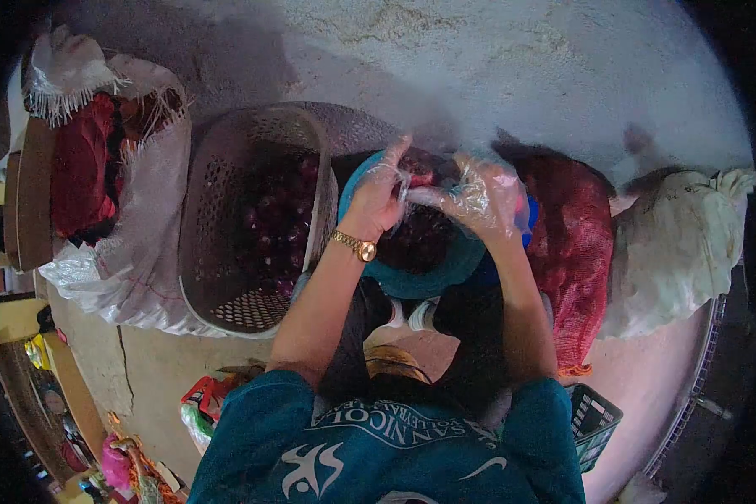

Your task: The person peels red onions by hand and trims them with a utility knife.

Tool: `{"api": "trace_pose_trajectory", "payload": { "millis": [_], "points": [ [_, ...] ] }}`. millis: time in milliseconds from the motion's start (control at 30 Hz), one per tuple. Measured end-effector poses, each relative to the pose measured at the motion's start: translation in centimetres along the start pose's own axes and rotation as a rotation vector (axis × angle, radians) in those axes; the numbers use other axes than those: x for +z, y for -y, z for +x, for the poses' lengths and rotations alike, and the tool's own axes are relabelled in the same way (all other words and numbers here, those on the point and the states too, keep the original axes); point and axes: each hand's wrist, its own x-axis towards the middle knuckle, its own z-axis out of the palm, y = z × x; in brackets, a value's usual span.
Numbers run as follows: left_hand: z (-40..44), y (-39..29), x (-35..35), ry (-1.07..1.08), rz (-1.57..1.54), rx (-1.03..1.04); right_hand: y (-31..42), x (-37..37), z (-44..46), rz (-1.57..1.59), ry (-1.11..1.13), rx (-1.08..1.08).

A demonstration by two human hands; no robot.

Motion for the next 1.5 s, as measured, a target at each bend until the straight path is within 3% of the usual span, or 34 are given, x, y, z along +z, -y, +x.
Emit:
{"api": "trace_pose_trajectory", "payload": {
  "millis": [100,167,233,833,1133,1400,1500],
  "points": [
    [-0.1,0.2,0.2,-0.081,-0.022,-0.014,-0.1,0.0,0.1,0.007,-0.006,-0.023],
    [0.2,0.2,-0.3,-0.021,-0.036,-0.026,0.3,-0.8,0.3,0.025,0.119,-0.007],
    [0.4,0.3,-0.6,0.039,-0.049,-0.039,0.0,-0.4,0.3,0.013,0.116,-0.014],
    [1.5,1.2,-2.4,-0.088,-0.116,-0.082,-0.4,0.4,0.6,-0.01,0.214,-0.055],
    [1.6,1.5,-2.0,-0.162,-0.069,-0.069,-0.8,1.6,0.5,-0.013,0.235,-0.058],
    [1.5,2.8,-1.5,-0.068,-0.156,0.164,-0.3,1.4,0.3,-0.001,0.246,0.014],
    [1.4,2.5,-1.5,-0.099,-0.208,0.065,-0.7,2.2,0.2,-0.023,0.269,0.003]
  ]
}}
